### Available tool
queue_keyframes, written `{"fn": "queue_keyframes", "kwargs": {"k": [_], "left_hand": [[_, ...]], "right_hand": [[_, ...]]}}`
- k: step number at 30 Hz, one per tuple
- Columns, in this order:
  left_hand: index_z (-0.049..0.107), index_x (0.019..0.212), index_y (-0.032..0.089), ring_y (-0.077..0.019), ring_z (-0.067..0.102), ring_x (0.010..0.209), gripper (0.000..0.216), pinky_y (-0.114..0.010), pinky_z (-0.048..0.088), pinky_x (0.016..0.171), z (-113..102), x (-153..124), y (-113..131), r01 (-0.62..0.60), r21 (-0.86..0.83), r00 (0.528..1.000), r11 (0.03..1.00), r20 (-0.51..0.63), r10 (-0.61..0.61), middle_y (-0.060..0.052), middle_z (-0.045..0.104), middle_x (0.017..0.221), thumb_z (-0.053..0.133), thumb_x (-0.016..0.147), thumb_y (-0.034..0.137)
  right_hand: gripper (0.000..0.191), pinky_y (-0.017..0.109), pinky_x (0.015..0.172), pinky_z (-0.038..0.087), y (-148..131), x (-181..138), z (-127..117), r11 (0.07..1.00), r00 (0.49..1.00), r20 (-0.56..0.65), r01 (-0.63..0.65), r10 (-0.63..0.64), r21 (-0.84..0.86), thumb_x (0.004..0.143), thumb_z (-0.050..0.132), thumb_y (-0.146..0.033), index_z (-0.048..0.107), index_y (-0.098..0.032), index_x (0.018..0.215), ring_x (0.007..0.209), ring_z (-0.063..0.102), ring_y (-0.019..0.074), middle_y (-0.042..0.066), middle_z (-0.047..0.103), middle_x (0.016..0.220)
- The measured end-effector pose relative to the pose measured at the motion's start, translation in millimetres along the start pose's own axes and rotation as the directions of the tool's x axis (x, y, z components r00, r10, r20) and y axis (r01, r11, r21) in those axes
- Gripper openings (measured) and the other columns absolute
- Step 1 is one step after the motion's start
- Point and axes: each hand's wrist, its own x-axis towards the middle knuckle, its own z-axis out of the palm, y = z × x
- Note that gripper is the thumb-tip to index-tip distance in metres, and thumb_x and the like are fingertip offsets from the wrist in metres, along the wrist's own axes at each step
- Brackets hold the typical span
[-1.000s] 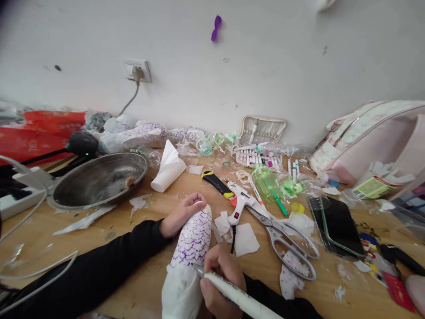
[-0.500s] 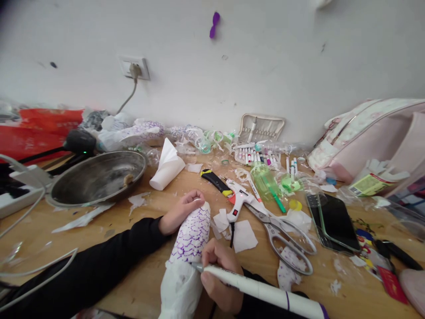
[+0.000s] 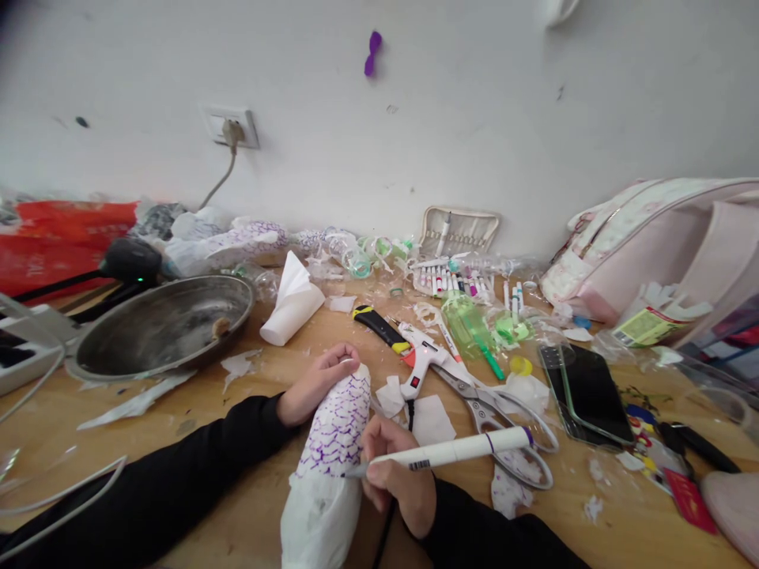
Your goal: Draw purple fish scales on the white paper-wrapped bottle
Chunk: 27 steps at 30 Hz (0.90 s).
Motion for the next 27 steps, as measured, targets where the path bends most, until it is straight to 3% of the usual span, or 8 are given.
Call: {"fn": "queue_keyframes", "kwargs": {"k": [8,15,22,27], "left_hand": [[0.048,0.073,0.017,-0.0075,0.04,0.054,0.03,-0.021,0.03,0.053,-0.8,0.8,-0.7,-0.012,0.008,1.0,1.0,0.003,0.012,0.006,0.047,0.061,0.065,0.063,0.04],[0.048,0.073,0.018,-0.0077,0.04,0.054,0.029,-0.021,0.03,0.052,-0.6,1.2,-1.8,-0.018,0.024,1.0,1.0,0.0,0.018,0.006,0.047,0.061,0.063,0.064,0.04],[0.047,0.072,0.018,-0.0089,0.04,0.059,0.034,-0.022,0.032,0.056,-2.3,0.7,4.8,-0.096,0.209,0.995,0.973,0.011,0.096,0.006,0.048,0.064,0.069,0.058,0.04],[0.04,0.083,0.02,-0.0078,0.042,0.054,0.043,-0.021,0.033,0.054,0.9,-5.4,1.2,-0.047,-0.048,0.998,0.998,0.03,0.049,0.007,0.049,0.065,0.071,0.059,0.04]], "right_hand": [[0.017,0.014,0.033,0.016,3.7,3.2,-3.8,0.993,0.999,-0.006,-0.038,0.039,0.116,0.066,0.055,-0.031,0.043,-0.019,0.067,0.028,0.025,0.0027,-0.011,0.038,0.039],[0.014,0.015,0.033,0.02,5.1,4.6,-5.1,0.983,0.998,-0.017,-0.052,0.055,0.175,0.065,0.054,-0.03,0.044,-0.019,0.065,0.027,0.023,0.0038,-0.011,0.038,0.034],[0.016,0.015,0.036,0.021,3.2,3.2,-1.9,0.983,1.0,-0.011,0.012,-0.01,0.186,0.07,0.055,-0.032,0.044,-0.02,0.069,0.03,0.023,0.0046,-0.011,0.036,0.036],[0.034,0.017,0.039,0.018,1.2,-2.9,-0.7,0.992,0.986,-0.108,0.125,-0.125,-0.013,0.078,0.05,-0.053,0.047,-0.019,0.077,0.036,0.025,0.0061,-0.009,0.037,0.04]]}}
